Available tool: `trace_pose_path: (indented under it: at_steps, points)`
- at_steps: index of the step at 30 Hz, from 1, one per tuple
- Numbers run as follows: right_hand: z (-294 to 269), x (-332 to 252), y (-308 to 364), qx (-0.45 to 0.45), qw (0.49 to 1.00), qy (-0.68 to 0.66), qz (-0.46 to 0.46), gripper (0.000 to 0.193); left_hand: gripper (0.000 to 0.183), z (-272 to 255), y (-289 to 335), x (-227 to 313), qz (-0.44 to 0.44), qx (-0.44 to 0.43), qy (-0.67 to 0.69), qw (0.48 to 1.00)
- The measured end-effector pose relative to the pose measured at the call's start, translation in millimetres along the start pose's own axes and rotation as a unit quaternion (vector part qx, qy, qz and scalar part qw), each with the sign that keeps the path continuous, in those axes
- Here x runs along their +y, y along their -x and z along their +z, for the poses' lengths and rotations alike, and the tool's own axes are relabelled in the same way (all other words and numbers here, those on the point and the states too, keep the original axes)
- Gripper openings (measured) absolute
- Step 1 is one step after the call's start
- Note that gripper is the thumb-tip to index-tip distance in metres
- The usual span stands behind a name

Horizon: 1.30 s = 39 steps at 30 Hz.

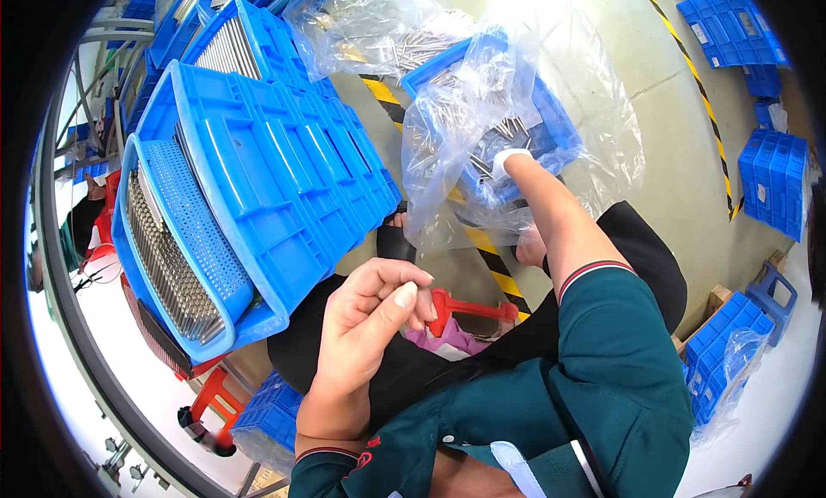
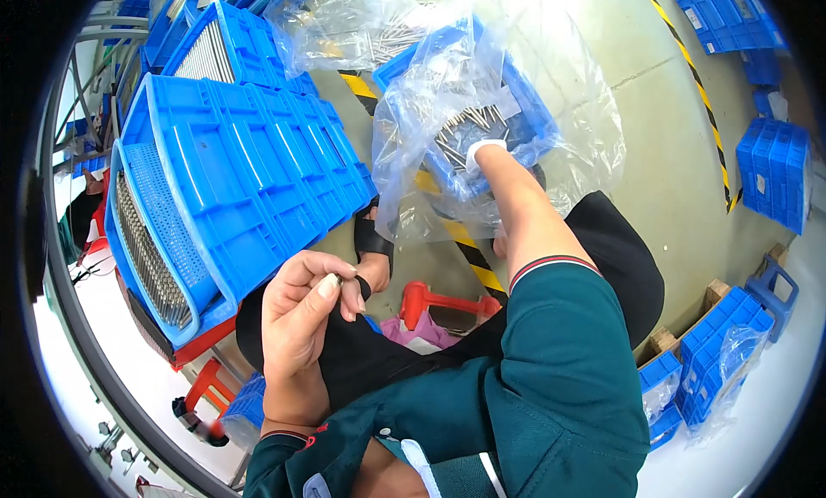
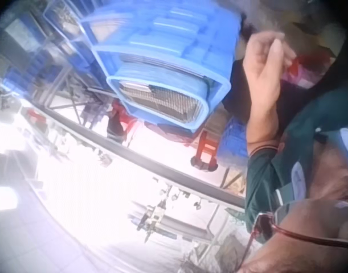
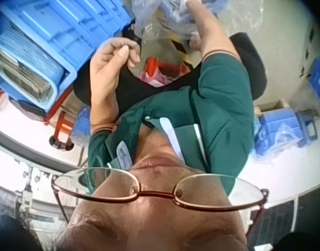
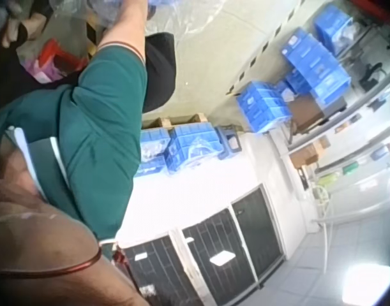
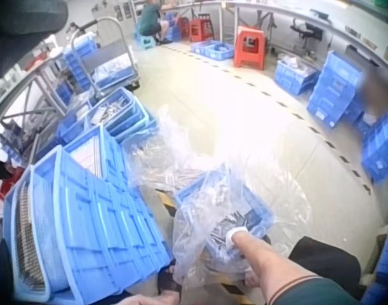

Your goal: The person sits on the floor and repeatedly picks up small metal rods from a blue crate, holds them in a bundle, and places them into a plastic bag. The person handles the metal rods one by one or in small groups, transferring them from the crate to the bag.

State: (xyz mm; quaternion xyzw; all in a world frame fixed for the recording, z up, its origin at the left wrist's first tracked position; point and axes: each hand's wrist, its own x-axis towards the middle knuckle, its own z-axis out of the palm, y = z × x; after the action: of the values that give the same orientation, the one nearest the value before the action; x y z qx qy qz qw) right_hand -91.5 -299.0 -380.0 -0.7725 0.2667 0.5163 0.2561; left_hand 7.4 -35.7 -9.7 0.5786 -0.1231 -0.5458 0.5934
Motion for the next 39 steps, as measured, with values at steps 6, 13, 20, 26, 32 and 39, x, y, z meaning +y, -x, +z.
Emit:
trace_pose_path:
  at_steps: [6, 13, 20, 26, 32, 39]
  points:
    - [6, 0, -13, -0.076, 0.997, -0.001, -0.027, 0.037, 0.018, 3, -1, 0, -0.001, -0.008, -0.006, 1.0]
    - [14, 6, -26, 0.068, 0.995, 0.012, -0.079, 0.035, 0.018, 7, -2, 3, 0.007, -0.002, -0.014, 1.0]
    - [-27, 29, -3, 0.144, 0.989, -0.022, -0.02, 0.032, 0.018, 4, 3, 0, 0.005, -0.007, -0.033, 0.999]
    - [-33, 12, 11, 0.106, 0.985, -0.022, 0.133, 0.031, 0.02, 4, 7, 2, 0.004, -0.01, -0.037, 0.999]
    - [-47, -30, 24, 0.11, 0.968, 0.139, 0.177, 0.023, 0.02, 3, 10, 3, -0.008, -0.005, -0.044, 0.999]
    - [-20, -74, 1, 0.141, 0.934, 0.273, 0.183, 0.02, 0.02, 3, 12, 2, -0.006, 0.004, -0.042, 0.999]
